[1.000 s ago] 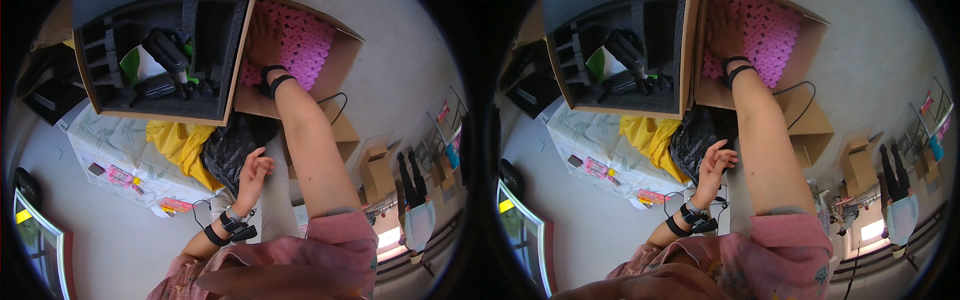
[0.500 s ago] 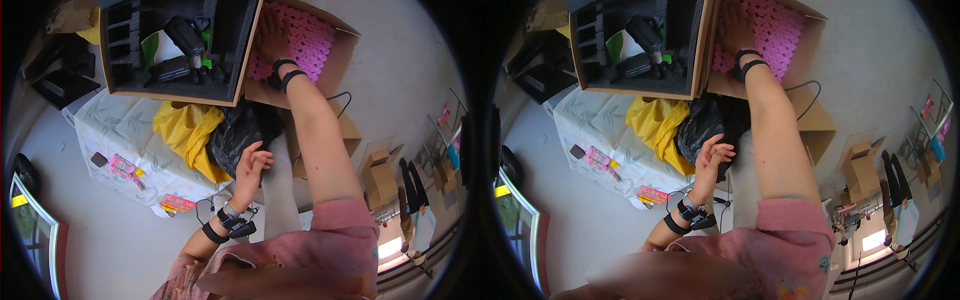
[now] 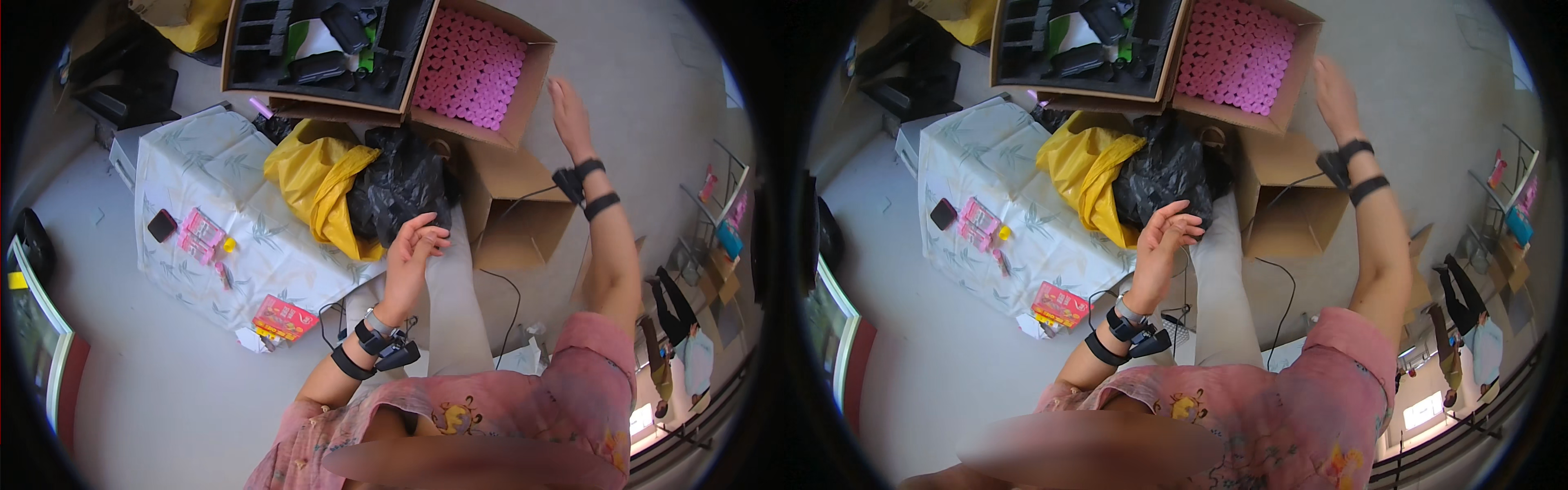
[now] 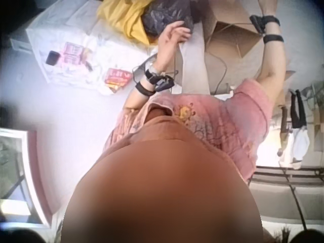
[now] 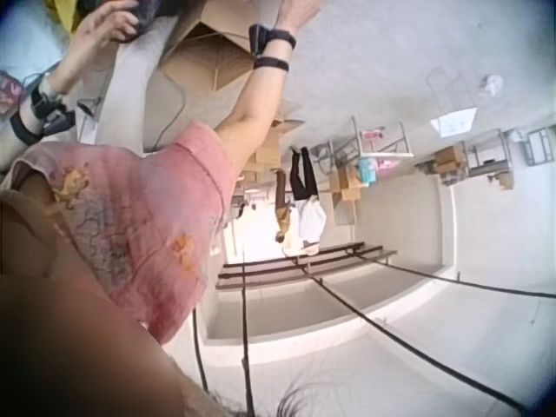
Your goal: Packing small pink tubes and other items into cardboard boxes in a warehouse or workshop environment.
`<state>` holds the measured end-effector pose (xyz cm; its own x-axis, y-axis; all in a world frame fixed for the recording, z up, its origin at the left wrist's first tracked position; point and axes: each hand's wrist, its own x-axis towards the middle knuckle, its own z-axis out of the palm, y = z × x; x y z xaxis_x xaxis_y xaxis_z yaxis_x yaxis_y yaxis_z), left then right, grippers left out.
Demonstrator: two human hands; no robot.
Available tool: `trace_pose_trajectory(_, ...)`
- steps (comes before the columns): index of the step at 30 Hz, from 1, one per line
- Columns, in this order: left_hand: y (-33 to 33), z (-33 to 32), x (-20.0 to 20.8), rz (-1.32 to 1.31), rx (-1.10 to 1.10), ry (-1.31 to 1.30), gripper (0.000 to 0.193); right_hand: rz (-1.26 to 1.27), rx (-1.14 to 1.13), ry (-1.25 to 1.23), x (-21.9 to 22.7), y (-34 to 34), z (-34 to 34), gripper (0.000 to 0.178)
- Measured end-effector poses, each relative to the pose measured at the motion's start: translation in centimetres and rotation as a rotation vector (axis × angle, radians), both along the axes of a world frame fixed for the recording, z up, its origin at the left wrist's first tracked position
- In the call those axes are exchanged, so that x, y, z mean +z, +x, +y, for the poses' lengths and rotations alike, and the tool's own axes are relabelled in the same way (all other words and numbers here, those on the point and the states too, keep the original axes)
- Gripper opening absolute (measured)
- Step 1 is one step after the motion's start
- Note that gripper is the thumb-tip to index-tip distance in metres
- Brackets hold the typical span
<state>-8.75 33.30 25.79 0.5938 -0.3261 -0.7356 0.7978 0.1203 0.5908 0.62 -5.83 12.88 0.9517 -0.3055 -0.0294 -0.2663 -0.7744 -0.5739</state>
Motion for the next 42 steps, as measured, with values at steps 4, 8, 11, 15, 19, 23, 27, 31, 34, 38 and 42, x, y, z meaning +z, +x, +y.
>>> trace_pose_trajectory(4, -2.1, 4.2, 2.0, -0.049, 0.014, -0.016, 0.036, 0.124, -0.234, -0.047, 1.9, -12.3, 3.3, 0.03)
trace_pose_trajectory(8, -5.3, 10.2, 3.7, -0.078, -0.006, -0.012, 0.037, 0.248, -0.316, 0.055, 0.6, -26.8, 10.2, 0.029)
trace_pose_trajectory(11, -7.7, 15.7, 4.3, -0.097, -0.018, 0.024, 0.037, 0.406, -0.286, 0.075, 0.2, -35.3, 17.0, 0.036)
trace_pose_trajectory(15, -12.1, 24.3, 4.4, -0.085, -0.048, 0.138, 0.035, 0.512, -0.2, 0.104, 0.4, -39.9, 24.6, 0.048)
trace_pose_trajectory(19, -17.2, 32.1, 3.7, 0.002, 0.013, 0.301, 0.034, 0.607, -0.125, 0.116, -0.4, -39.0, 28.6, 0.05)
trace_pose_trajectory(23, -20.4, 34.6, 3.7, 0.049, 0.107, 0.388, 0.036, 0.568, -0.07, 0.22, -2.3, -35.8, 29.4, 0.062)
trace_pose_trajectory(27, -23.7, 33.5, 3.1, 0.112, 0.169, 0.428, 0.036, 0.412, -0.044, 0.187, -2.5, -30.3, 30.4, 0.082)
trace_pose_trajectory(31, -24.7, 30.6, 1.8, 0.123, 0.214, 0.397, 0.041, 0.282, -0.168, 0.333, -2.6, -24.3, 30.3, 0.101)
trace_pose_trajectory(34, -24.0, 28.8, 1.1, -0.063, 0.169, 0.578, 0.048, 0.177, -0.197, 0.222, -3.0, -20.9, 29.9, 0.103)
trace_pose_trajectory(38, -20.7, 32.0, 0.0, -0.411, 0.153, 0.997, 0.055, -0.03, -0.093, -0.012, 1.2, -17.7, 33.3, 0.088)
trace_pose_trajectory(42, -14.1, 41.8, -4.0, -0.733, 0.097, 1.463, 0.058, -0.14, 0.111, 0.063, 4.3, -15.9, 37.6, 0.069)
